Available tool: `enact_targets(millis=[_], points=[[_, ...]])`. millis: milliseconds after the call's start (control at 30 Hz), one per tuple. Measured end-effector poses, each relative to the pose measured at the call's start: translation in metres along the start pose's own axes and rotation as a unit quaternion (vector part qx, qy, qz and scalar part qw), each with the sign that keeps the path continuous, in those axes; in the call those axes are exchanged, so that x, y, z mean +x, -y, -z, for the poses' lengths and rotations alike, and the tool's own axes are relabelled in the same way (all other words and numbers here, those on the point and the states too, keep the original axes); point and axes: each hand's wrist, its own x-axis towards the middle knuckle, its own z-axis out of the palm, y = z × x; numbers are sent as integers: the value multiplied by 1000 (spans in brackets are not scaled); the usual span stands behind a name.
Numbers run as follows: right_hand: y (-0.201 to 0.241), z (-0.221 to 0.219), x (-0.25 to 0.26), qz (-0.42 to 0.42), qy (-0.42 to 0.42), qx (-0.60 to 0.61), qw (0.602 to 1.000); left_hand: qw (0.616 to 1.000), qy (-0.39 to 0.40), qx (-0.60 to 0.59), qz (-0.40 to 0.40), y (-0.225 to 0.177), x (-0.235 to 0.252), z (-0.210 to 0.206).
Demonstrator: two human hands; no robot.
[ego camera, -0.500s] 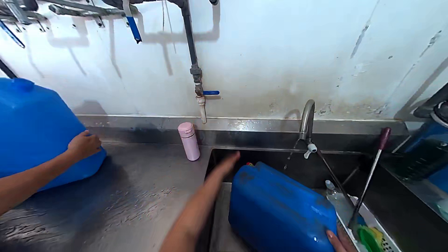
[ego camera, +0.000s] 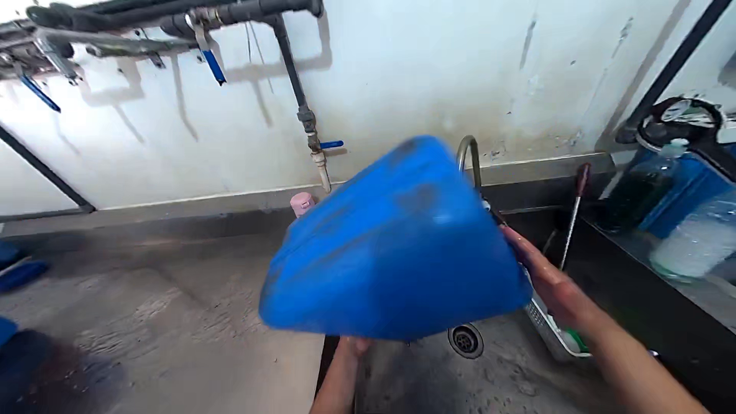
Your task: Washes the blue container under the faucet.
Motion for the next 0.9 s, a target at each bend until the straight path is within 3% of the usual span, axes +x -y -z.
enact_targets(millis=[100, 233, 333, 433, 467, 533, 633, 700, 767, 833, 900], points=[[-22, 44, -26, -43, -55, 137, 988, 999, 14, -46, 7, 17, -29, 6], [-64, -34, -65, -179, -252, 263, 914, 990, 91, -103, 39, 20, -45, -6], [-72, -34, -52, -234, -266, 328, 876, 997, 79, -17, 1, -36, -67, -44], [-52, -28, -37, -267, -333, 359, 830, 971, 147, 116, -149, -103, -54, -67], [-44, -41, -37, -273, -365, 360, 814, 960, 158, 144, -181, -106, -46, -71], [-36, -77, -42, -289, -390, 397, 779, 950, 60, 183, -244, -63, -50, -106], [-54, -68, -35, -287, -409, 463, 732, 964, 6, 222, -148, -31, -48, -115], [-63, -32, -42, -287, -423, 440, 738, 962, -5, 249, -113, -55, -36, -80], [-63, -21, -54, -290, -433, 415, 746, 967, -45, 215, -129, -62, -29, -58], [-66, -46, -70, -312, -421, 402, 751, 956, -62, 233, -170, -17, -38, -79], [-61, -58, -88, -376, -384, 335, 774, 952, -86, 265, -125, 24, -62, -112]])
